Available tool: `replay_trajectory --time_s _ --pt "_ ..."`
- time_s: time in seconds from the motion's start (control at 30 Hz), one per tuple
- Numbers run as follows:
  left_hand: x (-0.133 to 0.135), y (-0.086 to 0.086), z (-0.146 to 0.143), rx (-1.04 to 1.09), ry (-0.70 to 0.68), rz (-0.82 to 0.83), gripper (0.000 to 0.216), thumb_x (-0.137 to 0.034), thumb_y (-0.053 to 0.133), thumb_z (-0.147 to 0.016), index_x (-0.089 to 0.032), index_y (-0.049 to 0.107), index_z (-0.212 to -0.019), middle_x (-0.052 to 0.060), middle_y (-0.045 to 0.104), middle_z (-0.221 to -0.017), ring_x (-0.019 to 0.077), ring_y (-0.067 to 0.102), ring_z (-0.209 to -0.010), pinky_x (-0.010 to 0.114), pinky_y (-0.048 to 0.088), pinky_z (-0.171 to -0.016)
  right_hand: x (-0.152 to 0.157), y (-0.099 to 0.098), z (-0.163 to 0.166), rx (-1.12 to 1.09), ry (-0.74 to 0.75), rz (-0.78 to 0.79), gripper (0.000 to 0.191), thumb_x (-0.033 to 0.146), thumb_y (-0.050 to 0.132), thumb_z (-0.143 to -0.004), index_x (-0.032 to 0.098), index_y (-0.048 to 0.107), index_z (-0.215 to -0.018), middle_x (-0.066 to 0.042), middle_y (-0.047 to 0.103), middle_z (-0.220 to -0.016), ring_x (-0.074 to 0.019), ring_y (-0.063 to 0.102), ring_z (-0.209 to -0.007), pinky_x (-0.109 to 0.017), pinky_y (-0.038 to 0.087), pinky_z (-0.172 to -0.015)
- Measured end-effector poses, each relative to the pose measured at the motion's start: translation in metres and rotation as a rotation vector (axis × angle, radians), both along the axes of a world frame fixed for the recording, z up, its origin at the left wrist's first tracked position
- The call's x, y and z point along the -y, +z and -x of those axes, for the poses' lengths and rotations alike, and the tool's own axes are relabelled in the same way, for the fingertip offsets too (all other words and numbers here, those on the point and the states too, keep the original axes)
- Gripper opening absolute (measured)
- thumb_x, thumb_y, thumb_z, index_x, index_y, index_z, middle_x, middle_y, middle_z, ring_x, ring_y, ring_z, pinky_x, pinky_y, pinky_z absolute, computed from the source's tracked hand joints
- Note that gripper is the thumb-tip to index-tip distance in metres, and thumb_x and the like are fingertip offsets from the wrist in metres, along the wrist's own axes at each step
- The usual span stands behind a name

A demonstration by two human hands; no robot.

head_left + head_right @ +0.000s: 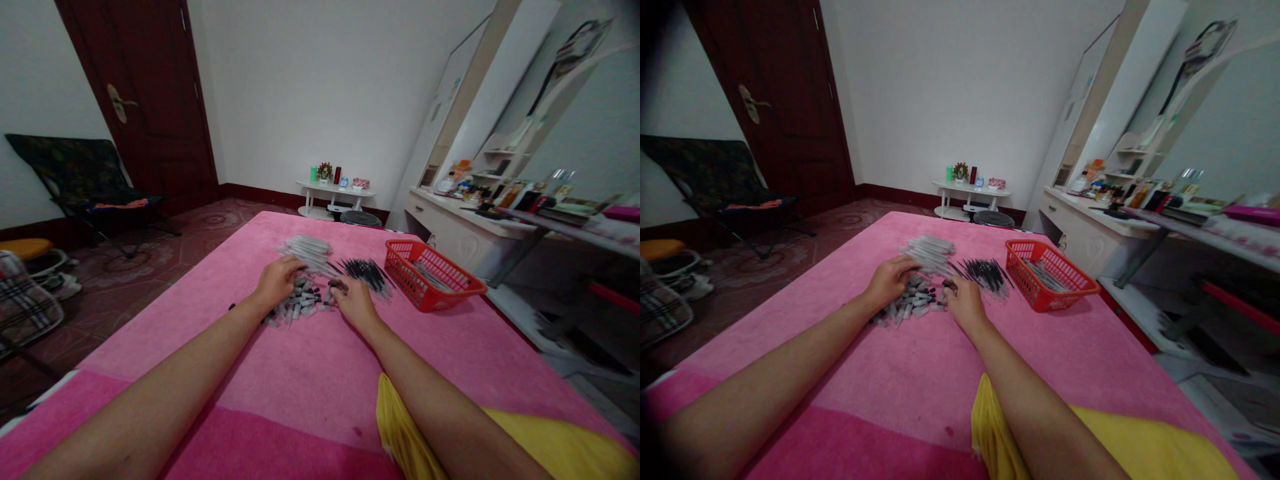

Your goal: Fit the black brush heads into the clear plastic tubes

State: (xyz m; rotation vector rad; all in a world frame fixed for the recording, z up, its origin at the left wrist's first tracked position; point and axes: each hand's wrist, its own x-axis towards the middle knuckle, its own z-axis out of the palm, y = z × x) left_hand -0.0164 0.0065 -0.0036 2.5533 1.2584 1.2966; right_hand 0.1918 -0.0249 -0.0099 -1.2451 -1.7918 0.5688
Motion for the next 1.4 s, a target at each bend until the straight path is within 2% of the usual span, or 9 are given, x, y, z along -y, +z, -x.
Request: replay_trajectory --time_s 0.07,0.23,0.33,0.47,0.63,0.83,1.13,1.4 --pt "0.0 0.0 0.0 0.001 -0.008 -0.008 0.029 -0.01 0.05 -0.079 -0.02 0.067 -0.101 0.004 0.066 -0.097 0.0175 0.06 -0.092 0.029 0.049 -0.082 -0.001 -0.001 -0.002 -0.085 0.019 0.07 0.016 0.02 0.052 -0.074 0.016 0.066 -0.082 -0.002 0.066 -0.066 -0.0157 0.061 -0.053 -0.025 0.047 -0.051" --pt "-0.001 -0.001 0.0 0.005 -0.015 -0.019 0.028 -0.01 0.05 -0.08 -0.02 0.067 -0.1 0.005 0.066 -0.096 0.0175 0.061 -0.091 0.029 0.049 -0.081 0.001 0.004 -0.005 -0.047 -0.005 -0.092 0.012 0.023 0.057 -0.07 0.017 0.067 -0.074 -0.004 0.068 -0.073 -0.0167 0.061 -0.066 -0.027 0.048 -0.062" --pt "-0.001 -0.001 0.001 -0.004 -0.007 -0.012 0.027 -0.011 0.05 -0.08 -0.02 0.067 -0.1 0.005 0.065 -0.096 0.0174 0.06 -0.091 0.029 0.049 -0.081 0.003 0.008 -0.003 -0.201 0.022 -0.02 0.014 0.022 0.057 -0.067 0.016 0.064 -0.076 -0.004 0.067 -0.074 -0.0172 0.062 -0.067 -0.027 0.05 -0.06" --pt "0.0 0.0 0.001 -0.02 -0.011 -0.003 0.026 -0.013 0.05 -0.082 -0.02 0.066 -0.101 0.005 0.065 -0.095 0.0172 0.06 -0.09 0.028 0.048 -0.08 0.005 0.011 0.0 -0.353 0.05 0.126 0.018 0.027 0.059 -0.066 0.016 0.061 -0.08 -0.003 0.065 -0.072 -0.0158 0.061 -0.057 -0.026 0.05 -0.05" --pt "0.002 0.002 0.0 -0.065 -0.048 0.0 0.025 -0.013 0.05 -0.082 -0.02 0.066 -0.101 0.005 0.064 -0.093 0.0164 0.06 -0.088 0.027 0.048 -0.077 0.004 0.014 0.0 -0.342 0.015 0.021 0.017 0.027 0.061 -0.067 0.015 0.063 -0.079 -0.005 0.068 -0.078 -0.0168 0.063 -0.066 -0.027 0.052 -0.058" --pt "0.007 0.004 -0.003 -0.121 -0.077 0.002 0.026 -0.013 0.05 -0.082 -0.02 0.066 -0.102 0.005 0.063 -0.092 0.016 0.059 -0.087 0.026 0.047 -0.076 0.005 0.014 0.005 -0.452 0.042 0.093 0.015 0.026 0.062 -0.065 0.017 0.06 -0.077 -0.003 0.067 -0.073 -0.0171 0.064 -0.06 -0.029 0.054 -0.057" --pt "0.005 0.002 -0.005 -0.148 -0.121 -0.032 0.028 -0.012 0.05 -0.082 -0.02 0.065 -0.104 0.005 0.063 -0.092 0.0163 0.059 -0.086 0.026 0.046 -0.075 0.002 0.008 0.004 -0.37 0.019 0.039 0.014 0.024 0.06 -0.067 0.017 0.062 -0.078 -0.004 0.067 -0.075 -0.0183 0.064 -0.068 -0.029 0.053 -0.06" --pt "0.007 0.003 -0.004 -0.116 -0.102 -0.001 0.029 -0.01 0.05 -0.08 -0.021 0.066 -0.103 0.004 0.063 -0.091 0.0156 0.059 -0.086 0.025 0.046 -0.075 0.002 0.009 0.002 -0.282 -0.03 -0.026 0.012 0.023 0.059 -0.067 0.016 0.063 -0.076 -0.004 0.066 -0.074 -0.0169 0.062 -0.066 -0.027 0.051 -0.061"
